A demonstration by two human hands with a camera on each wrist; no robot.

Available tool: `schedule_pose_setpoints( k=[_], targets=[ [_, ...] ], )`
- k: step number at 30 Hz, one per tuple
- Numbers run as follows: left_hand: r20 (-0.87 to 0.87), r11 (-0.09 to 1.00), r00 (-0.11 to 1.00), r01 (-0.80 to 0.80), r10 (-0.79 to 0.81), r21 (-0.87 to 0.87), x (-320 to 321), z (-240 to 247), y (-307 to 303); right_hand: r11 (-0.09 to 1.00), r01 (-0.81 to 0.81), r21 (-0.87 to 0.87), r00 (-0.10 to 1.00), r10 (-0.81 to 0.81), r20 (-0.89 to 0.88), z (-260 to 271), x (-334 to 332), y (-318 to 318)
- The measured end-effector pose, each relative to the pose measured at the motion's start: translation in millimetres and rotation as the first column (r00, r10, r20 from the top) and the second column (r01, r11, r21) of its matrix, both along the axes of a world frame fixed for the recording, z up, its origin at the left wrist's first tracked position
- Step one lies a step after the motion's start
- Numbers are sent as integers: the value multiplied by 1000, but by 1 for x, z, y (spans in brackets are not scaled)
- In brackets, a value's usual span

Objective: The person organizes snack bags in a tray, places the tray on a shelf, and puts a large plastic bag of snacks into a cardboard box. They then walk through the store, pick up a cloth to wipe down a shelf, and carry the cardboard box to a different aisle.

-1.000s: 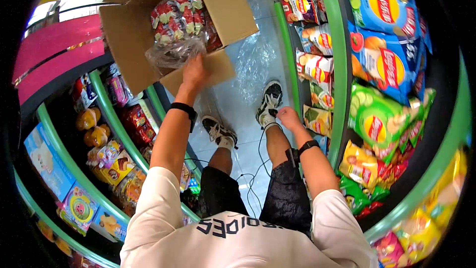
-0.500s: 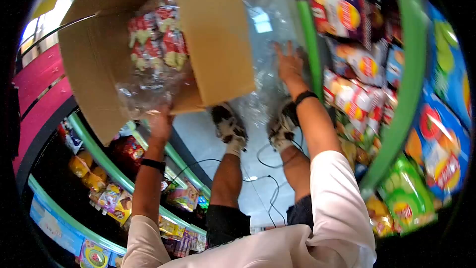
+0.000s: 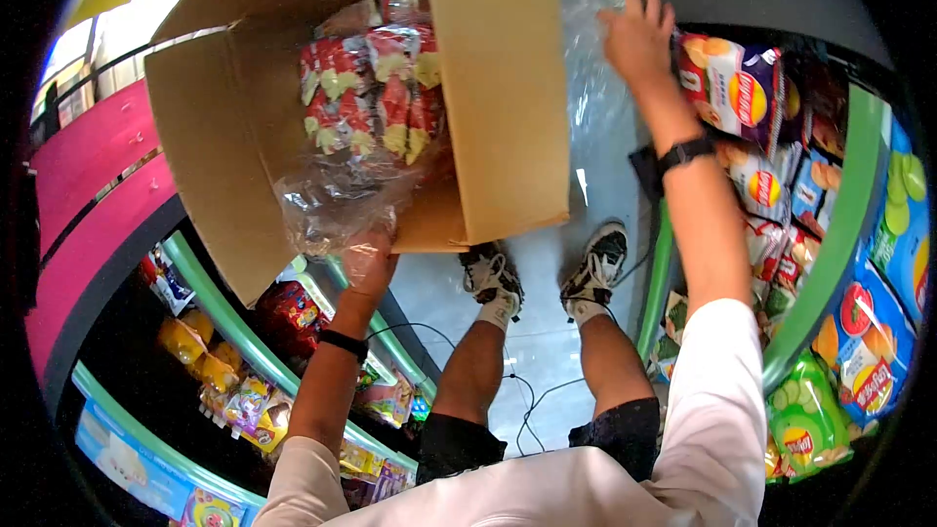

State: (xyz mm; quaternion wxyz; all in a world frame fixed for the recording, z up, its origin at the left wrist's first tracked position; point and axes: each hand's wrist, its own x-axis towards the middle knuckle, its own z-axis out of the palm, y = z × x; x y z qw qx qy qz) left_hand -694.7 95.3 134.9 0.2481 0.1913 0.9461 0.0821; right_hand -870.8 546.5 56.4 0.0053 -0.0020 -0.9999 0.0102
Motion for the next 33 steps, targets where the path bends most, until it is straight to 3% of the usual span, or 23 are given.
schedule_pose_setpoints(
  k=[2, 3, 4, 5, 6, 8, 9, 11, 12, 13, 14, 16, 17, 18, 19, 21, 23, 24, 26, 27, 30, 32, 33],
  targets=[
    [-85, 995, 996, 15, -7, 94, 6, -2, -7, 995, -44, 90, 998, 48, -38, -15, -26, -2],
    [-19, 999, 1000, 4, -3, 39, 6, 0, -5, 995, -26, -94, 933, 58, 355, -50, -29, 7],
    [36, 1000, 999, -5, 6, -12, 2, 0, -4, 967, 56, -248, 724, 132, 677, -87, -28, 13],
    [27, 1000, 1000, -11, 12, -5, -2, 0, -3, 928, 43, -370, 716, 230, 659, -136, 0, 10],
    [29, 999, 999, -26, 27, -27, -1, 1, 0, 882, 64, -467, 695, 297, 655, -114, 39, -20],
    [22, 998, 999, -45, 46, -34, -2, 7, 5, 603, 256, -756, 667, 456, 589, -161, 153, -57],
    [-65, 997, 996, -54, 58, 56, -5, 10, 7, 689, 116, -715, 611, 519, 599, -109, 188, -69],
    [-148, 984, 986, -57, 83, 169, -2, 18, 13, 883, 147, -446, 315, 386, 867, -47, 258, -91],
    [-154, 981, 980, -101, 127, 163, 1, 22, 15, 824, 29, -566, 364, 519, 773, -41, 294, -89],
    [-157, 977, 973, -146, 170, 153, 5, 25, 16, 814, 192, -548, 260, 496, 828, -3, 298, -88],
    [-152, 975, 972, -151, 176, 165, 11, 26, 16, 821, 191, -537, 256, 487, 835, 12, 308, -81],
    [5, 973, 975, -223, 223, 53, 17, 26, 19, 711, 419, -565, 479, 355, 803, 36, 325, -64],
    [-3, 974, 976, -216, 216, 71, 19, 26, 23, 709, 257, -657, 635, 388, 668, 36, 320, -49],
    [51, 978, 977, -207, 206, 13, 21, 26, 25, 764, 319, -562, 680, 228, 697, 43, 306, -40],
    [104, 979, 974, -195, 200, -51, 24, 28, 26, 734, 448, -511, 667, 107, 737, 41, 288, -28],
    [44, 981, 980, -195, 194, 16, 33, 30, 27, 503, 618, -605, 681, 42, 731, 37, 234, -1],
    [-2, 980, 982, -189, 189, 70, 51, 27, 25, 507, 561, -655, 780, -58, 623, 21, 191, 15],
    [-82, 978, 981, -163, 174, 132, 57, 24, 24, 349, 608, -713, 775, -65, 629, 17, 166, 24],
    [-183, 974, 968, -135, 169, 184, 54, 12, 23, 262, 570, -779, 814, -53, 578, -5, 121, 38],
    [-155, 980, 976, -126, 150, 154, 52, 12, 23, 102, 635, -765, 770, -14, 638, -19, 97, 42],
    [-190, 996, 979, -64, 74, 57, 50, 12, 25, 17, 701, -713, 711, 51, 701, -37, 35, 23],
    [-247, 967, 960, -72, 134, 245, 64, -4, 12, -21, 704, -710, 709, 64, 702, -52, 8, 1],
    [-254, 975, 960, -57, 113, 216, 67, -1, 11, -32, 689, -724, 724, 52, 687, -54, 6, -11]
  ],
)
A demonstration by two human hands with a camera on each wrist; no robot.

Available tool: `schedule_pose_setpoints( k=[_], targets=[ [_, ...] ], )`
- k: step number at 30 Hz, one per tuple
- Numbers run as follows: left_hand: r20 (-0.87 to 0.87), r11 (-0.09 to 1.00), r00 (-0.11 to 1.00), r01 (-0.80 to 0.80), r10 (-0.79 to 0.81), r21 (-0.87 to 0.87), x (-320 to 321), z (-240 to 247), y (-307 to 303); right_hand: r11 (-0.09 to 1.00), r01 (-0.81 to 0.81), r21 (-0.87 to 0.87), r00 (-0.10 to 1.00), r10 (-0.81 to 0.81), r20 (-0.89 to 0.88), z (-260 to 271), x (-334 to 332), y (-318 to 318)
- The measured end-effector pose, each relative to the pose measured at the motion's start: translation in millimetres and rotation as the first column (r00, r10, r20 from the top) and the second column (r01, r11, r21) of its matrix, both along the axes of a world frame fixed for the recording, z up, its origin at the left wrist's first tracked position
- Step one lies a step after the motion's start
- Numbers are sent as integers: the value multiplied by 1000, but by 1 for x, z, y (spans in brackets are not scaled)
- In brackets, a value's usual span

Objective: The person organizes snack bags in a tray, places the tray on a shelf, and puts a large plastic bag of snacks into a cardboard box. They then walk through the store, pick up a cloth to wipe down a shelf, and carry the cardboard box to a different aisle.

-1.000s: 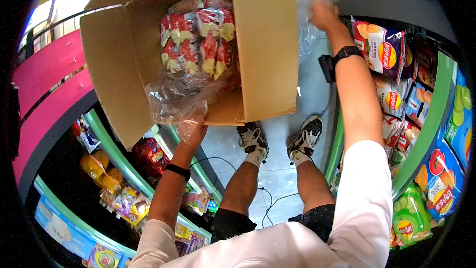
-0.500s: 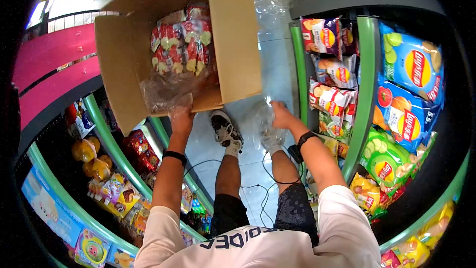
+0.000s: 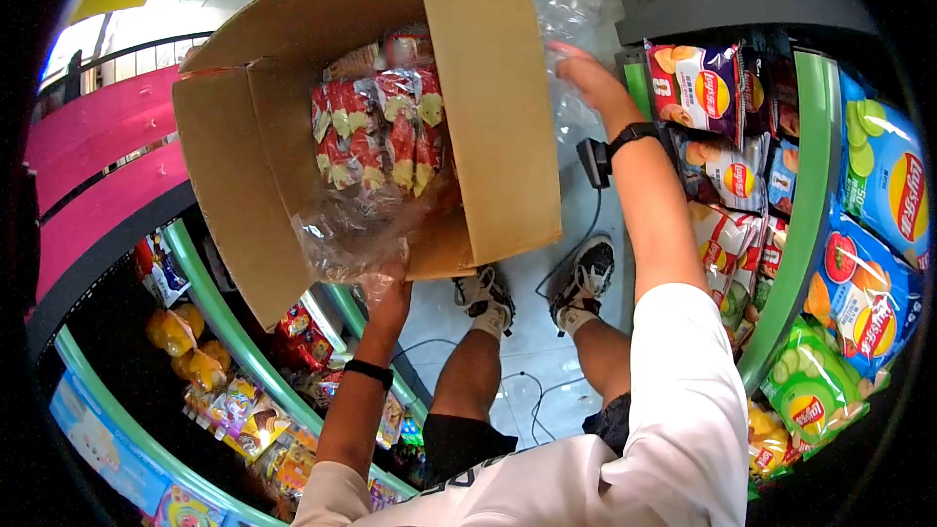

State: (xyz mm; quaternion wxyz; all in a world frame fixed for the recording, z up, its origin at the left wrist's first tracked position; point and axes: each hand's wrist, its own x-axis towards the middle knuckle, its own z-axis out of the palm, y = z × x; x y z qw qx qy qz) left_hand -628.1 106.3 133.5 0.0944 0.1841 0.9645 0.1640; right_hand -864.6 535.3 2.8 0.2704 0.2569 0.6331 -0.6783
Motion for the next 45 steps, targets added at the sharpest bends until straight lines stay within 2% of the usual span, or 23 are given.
schedule_pose_setpoints(
  k=[4, 5, 6, 8, 12, 14, 16, 18, 21, 25, 26, 27, 28, 29, 31, 33, 35, 37, 39, 41, 43, 44, 45],
  targets=[
    [132, 996, 991, 5, 6, -84, -14, 10, 11, 997, 72, -25, 993, -74, -89, 61, 20, -26],
    [323, 977, 941, -28, 97, -212, -15, 12, 12, 923, 71, 379, 930, 76, -359, 53, 43, -12],
    [485, 941, 852, -27, 198, -337, -13, 17, 13, 690, 175, 702, 793, 324, -516, 60, 57, 4],
    [370, 957, 918, -35, 146, -289, -4, 14, 9, 580, 59, 813, 959, 192, -207, 150, 97, 5],
    [155, 972, 987, -4, 42, -235, -14, 46, 22, 490, -40, 871, 893, 409, -189, 299, 195, 6],
    [580, 944, 791, 7, 196, -329, -24, 79, 42, 525, -34, 851, 866, 440, -237, 397, 217, -12],
    [428, 970, 881, -117, 200, -211, -7, 104, 58, 522, -177, 834, 912, 405, -60, 474, 247, -24],
    [667, 977, 743, -179, 55, 118, -31, 219, 76, 478, -221, 850, 713, 674, -194, 539, 269, -29],
    [498, 705, 861, -289, -105, 648, -24, 360, 92, 494, -384, 780, 627, 760, -173, 645, 272, -62],
    [457, 421, 816, -298, -354, 857, 17, 508, 89, 780, -367, 506, 435, 625, -648, 769, 262, -116],
    [452, 424, 834, -302, -316, 854, 31, 533, 90, 885, -370, 283, 445, 436, -782, 780, 262, -129],
    [434, 243, 826, -367, -359, 898, 46, 551, 90, 923, -382, 37, 464, 226, -857, 788, 265, -143],
    [403, 57, 819, -417, -408, 907, 61, 570, 89, 948, -318, 18, 455, 170, -874, 788, 272, -162],
    [425, 22, 826, -449, -372, 893, 84, 586, 81, 966, -258, -6, 442, 113, -890, 787, 279, -181],
    [487, 98, 852, -477, -190, 873, 145, 603, 59, 967, -255, 20, 191, 71, -979, 800, 290, -215],
    [473, 459, 874, -469, 115, 755, 208, 609, 43, 960, -278, 30, -56, 15, -998, 811, 305, -247],
    [282, 799, 892, -445, 354, 404, 254, 609, 37, 945, -303, 125, -154, 81, -985, 821, 324, -258],
    [166, 810, 856, -516, 489, 279, 282, 627, 40, 915, -300, 270, -242, 200, -949, 840, 349, -273],
    [167, 602, 751, -623, 639, 499, 294, 683, 46, 892, -338, 300, -291, 204, -935, 843, 376, -291],
    [368, 144, 726, -536, 581, 832, 301, 708, 47, 899, -235, 370, -304, 293, -906, 846, 397, -309],
    [386, -259, 743, -289, 547, 922, 323, 712, 46, 865, -219, 451, -393, 345, -852, 837, 417, -332],
    [366, -381, 737, -158, 568, 911, 337, 709, 45, 827, -343, 445, -314, 345, -884, 832, 434, -344],
    [349, -274, 646, -219, 679, 937, 359, 702, 41, 771, -458, 443, -235, 375, -897, 829, 454, -356]
  ],
)
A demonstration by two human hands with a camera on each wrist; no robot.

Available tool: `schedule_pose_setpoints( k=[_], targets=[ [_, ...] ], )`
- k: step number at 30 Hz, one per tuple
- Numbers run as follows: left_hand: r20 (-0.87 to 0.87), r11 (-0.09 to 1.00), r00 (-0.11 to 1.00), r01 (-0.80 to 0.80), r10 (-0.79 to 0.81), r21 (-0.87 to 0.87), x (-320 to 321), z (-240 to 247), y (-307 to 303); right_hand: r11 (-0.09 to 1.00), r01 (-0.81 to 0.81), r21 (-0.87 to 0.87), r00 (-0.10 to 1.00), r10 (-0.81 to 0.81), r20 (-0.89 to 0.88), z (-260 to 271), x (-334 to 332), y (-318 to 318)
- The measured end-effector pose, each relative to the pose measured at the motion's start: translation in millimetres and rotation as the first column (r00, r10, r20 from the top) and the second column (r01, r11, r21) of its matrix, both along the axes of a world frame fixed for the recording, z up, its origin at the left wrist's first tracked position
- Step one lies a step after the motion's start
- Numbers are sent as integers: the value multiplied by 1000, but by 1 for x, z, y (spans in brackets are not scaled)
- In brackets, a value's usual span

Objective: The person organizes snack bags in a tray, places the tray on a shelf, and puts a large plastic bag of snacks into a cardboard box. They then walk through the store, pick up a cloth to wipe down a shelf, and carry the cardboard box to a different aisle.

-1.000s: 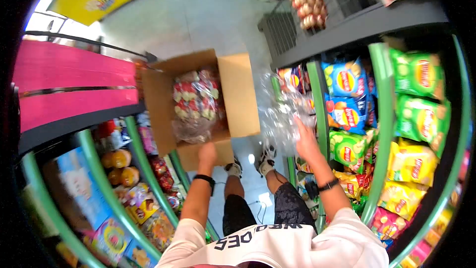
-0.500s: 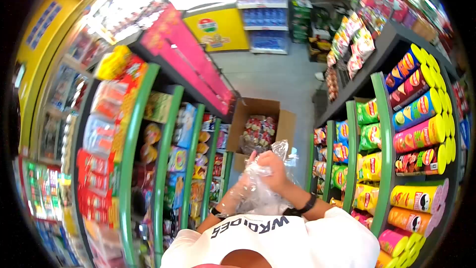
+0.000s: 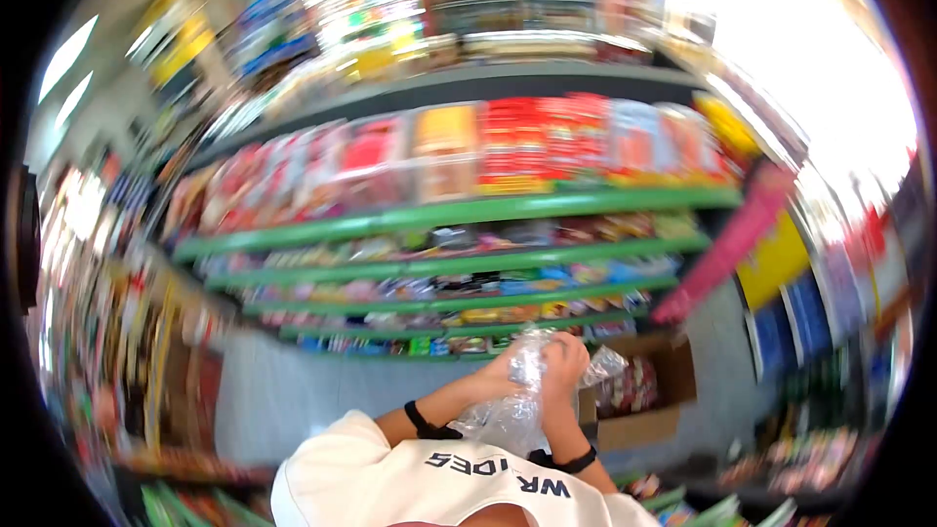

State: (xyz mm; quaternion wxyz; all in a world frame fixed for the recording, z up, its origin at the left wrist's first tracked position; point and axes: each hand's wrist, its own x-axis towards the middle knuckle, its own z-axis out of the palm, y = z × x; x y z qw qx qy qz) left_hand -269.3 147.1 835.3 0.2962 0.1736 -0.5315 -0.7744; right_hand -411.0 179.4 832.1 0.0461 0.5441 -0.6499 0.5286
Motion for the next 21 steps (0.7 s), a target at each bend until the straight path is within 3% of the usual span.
schedule_pose_setpoints(
  k=[1, 2, 3, 4, 6, 8, 9, 10, 11, 12, 13, 14, 16, 17, 18, 20, 21],
  targets=[
    [103, 988, 990, -84, 97, -131, 21, -7, -4, 954, -280, 111, 640, 99, 762, 23, 21, -9],
    [177, 973, 968, -144, 176, -181, 46, -9, -4, 913, -407, 19, 528, 219, 820, 14, 36, -18],
    [163, 952, 946, -253, 281, -173, 73, -8, -4, 858, -513, 30, 726, 415, 548, 17, 55, -23],
    [151, 914, 924, -304, 352, -270, 99, -8, -2, 797, -602, 47, 787, 584, 198, 25, 76, -26],
    [132, 837, 865, -414, 484, -358, 152, -13, 4, 637, -763, 111, 644, 733, 220, 36, 129, -39],
    [96, 646, 699, -587, 708, -487, 211, -26, 13, 472, -864, 174, 502, 827, 253, 47, 186, -47],
    [-13, 679, 717, -666, 697, -308, 242, -19, 17, 289, -944, 161, 329, 870, 366, 54, 216, -53],
    [-12, 628, 662, -716, 750, -306, 272, -16, 25, 92, -988, 123, 140, 869, 474, 60, 249, -61],
    [-26, 508, 550, -787, 834, -349, 307, -14, 33, -143, -989, -45, -138, 750, 647, 57, 278, -67],
    [-41, 386, 434, -838, 900, -387, 338, -15, 46, -282, -955, -87, -252, 625, 739, 60, 308, -69],
    [-79, 253, 318, -861, 945, -441, 367, -23, 53, -313, -950, 4, -214, 658, 722, 63, 338, -73],
    [-71, 197, 251, -880, 965, -432, 396, -21, 63, -340, -935, 95, -183, 698, 693, 64, 369, -81],
    [-242, 235, 267, -960, 933, -151, 455, -5, 81, -524, -840, 143, -281, 644, 711, 36, 434, -101],
    [-276, 136, 139, -990, 951, -32, 472, -2, 86, -629, -755, 187, -325, 606, 726, 18, 468, -104],
    [-265, 66, 73, -997, 962, -34, 491, -7, 90, -682, -709, 177, -369, 573, 732, 1, 497, -96],
    [-291, -80, -135, -977, 947, 196, 533, -18, 94, -676, -736, 26, -173, 225, 959, -25, 548, -81],
    [-272, -166, -259, -932, 927, 323, 552, -14, 98, -726, -688, 22, -188, 207, 960, -27, 577, -74]
  ],
)
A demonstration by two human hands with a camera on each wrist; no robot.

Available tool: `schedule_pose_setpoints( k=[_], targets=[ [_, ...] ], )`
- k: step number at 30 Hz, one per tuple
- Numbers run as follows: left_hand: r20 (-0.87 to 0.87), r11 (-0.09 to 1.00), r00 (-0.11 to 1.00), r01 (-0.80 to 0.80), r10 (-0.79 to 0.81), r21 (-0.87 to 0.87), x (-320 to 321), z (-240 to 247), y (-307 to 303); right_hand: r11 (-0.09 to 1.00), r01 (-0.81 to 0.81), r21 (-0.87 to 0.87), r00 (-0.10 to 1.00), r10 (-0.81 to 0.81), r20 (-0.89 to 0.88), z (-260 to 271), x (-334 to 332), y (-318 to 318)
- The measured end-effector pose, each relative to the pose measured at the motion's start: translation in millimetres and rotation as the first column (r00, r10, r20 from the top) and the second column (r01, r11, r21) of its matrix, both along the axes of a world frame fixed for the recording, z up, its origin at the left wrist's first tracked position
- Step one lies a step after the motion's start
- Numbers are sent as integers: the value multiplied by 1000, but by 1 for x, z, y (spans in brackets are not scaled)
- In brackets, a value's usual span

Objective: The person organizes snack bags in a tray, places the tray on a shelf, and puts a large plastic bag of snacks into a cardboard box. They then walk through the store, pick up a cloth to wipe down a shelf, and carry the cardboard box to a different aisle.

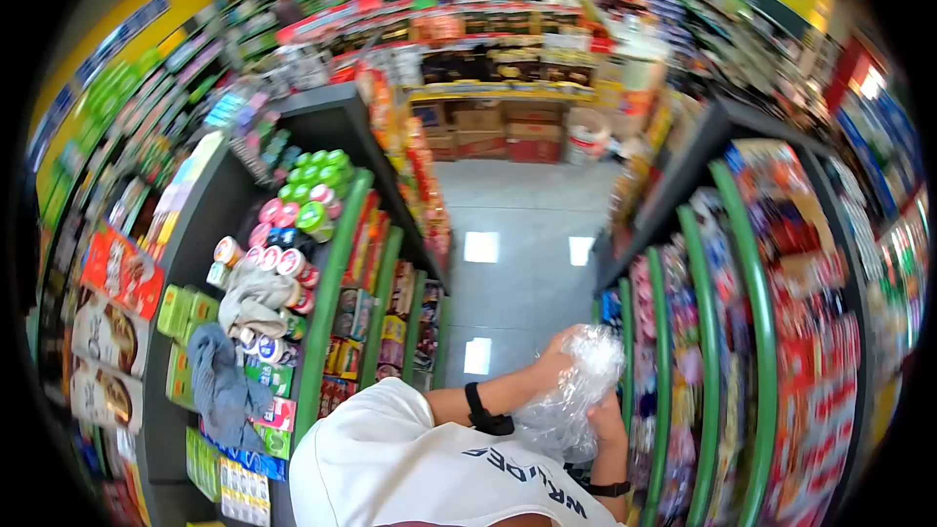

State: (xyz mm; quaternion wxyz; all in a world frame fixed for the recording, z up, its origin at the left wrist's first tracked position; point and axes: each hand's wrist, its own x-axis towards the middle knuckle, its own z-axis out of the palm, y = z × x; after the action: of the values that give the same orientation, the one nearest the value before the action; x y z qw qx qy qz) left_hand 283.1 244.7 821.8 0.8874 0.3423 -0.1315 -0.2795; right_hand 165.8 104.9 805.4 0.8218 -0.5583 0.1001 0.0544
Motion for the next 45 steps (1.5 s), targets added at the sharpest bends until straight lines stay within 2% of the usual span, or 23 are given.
schedule_pose_setpoints(
  k=[2, 5, 7, 9, 11, 12, 13, 14, 15, 17, 19, 22, 23, 24, 25, 26, 30, 33, 35, 37, 39, 43, 45],
  targets=[
    [-75, 985, 983, -171, 170, -9, 44, 3, 3, 984, -127, 122, 965, 95, 245, -3, 52, 12],
    [-204, 886, 875, -459, 439, -61, 105, 21, 18, 949, -308, -69, 946, 313, 85, -24, 130, 5],
    [-469, 862, 843, -424, 262, -280, 153, 27, 31, 888, -428, -167, 899, 437, 21, -32, 181, 11],
    [-607, 772, 784, -464, 130, -434, 199, 31, 39, 866, -301, 399, 944, 329, -3, -31, 216, 25],
    [-339, 729, 731, -665, 593, -159, 247, 4, 24, 841, -264, 472, 928, 354, -112, -55, 276, 19],
    [-340, 687, 694, -708, 635, -162, 268, 0, 14, 832, -233, 503, 920, 356, -163, -54, 306, 18],
    [51, 520, 520, -854, 853, 5, 286, -4, 5, 823, -197, 532, 909, 357, -215, -47, 335, 19],
    [464, 269, 280, -959, 841, 91, 299, -9, 3, 826, -221, 519, 899, 378, -220, -37, 362, 19],
    [485, 216, 233, -972, 843, 91, 310, -8, 12, 821, -248, 514, 889, 404, -215, -16, 390, 29],
    [841, 31, 158, -986, 518, 166, 330, -1, 35, 814, -282, 508, 877, 433, -207, 20, 440, 53],
    [843, 31, 204, -975, 497, 218, 341, 10, 46, 820, -303, 485, 867, 449, -217, 24, 482, 58],
    [873, -97, 188, -962, 450, 257, 375, 13, 54, 944, -329, -20, 935, 329, 130, 7, 546, 79],
    [901, -247, 232, -909, 367, 335, 388, 12, 58, 941, -336, -21, 933, 336, 132, 5, 563, 81],
    [912, -393, 292, -832, 288, 391, 403, 9, 61, 910, -254, -327, 895, 350, 277, 22, 573, 85],
    [912, -389, 294, -834, 288, 392, 421, 5, 66, 804, -98, -586, 827, 394, 402, 37, 586, 88],
    [882, -412, 383, -782, 276, 468, 443, -2, 70, 805, -88, -587, 830, 385, 403, 48, 603, 88],
    [680, -313, 734, -643, 10, 699, 538, -34, 73, 476, -287, -831, 671, 719, 180, 105, 665, 70],
    [710, -1, 701, -711, -67, 703, 613, -56, 66, 261, -537, -802, 381, 924, 45, 151, 713, 38],
    [764, 108, 641, -756, -77, 646, 661, -56, 62, 228, -404, -886, 322, 942, 96, 171, 738, 18],
    [761, 120, 562, -774, -325, 622, 698, -18, 57, 230, -166, -959, 488, 864, 123, 154, 750, 8],
    [745, 315, 582, -677, -325, 666, 733, 16, 32, 88, -44, -995, 708, 705, 31, 146, 785, -6],
    [545, 341, 633, -426, -549, 838, 769, 17, 5, 302, 338, -891, 899, 175, 400, 126, 854, -34],
    [679, 451, 332, -550, -654, 703, 778, 52, -17, 540, 528, -656, 757, 50, 651, 92, 906, -65]
  ],
)
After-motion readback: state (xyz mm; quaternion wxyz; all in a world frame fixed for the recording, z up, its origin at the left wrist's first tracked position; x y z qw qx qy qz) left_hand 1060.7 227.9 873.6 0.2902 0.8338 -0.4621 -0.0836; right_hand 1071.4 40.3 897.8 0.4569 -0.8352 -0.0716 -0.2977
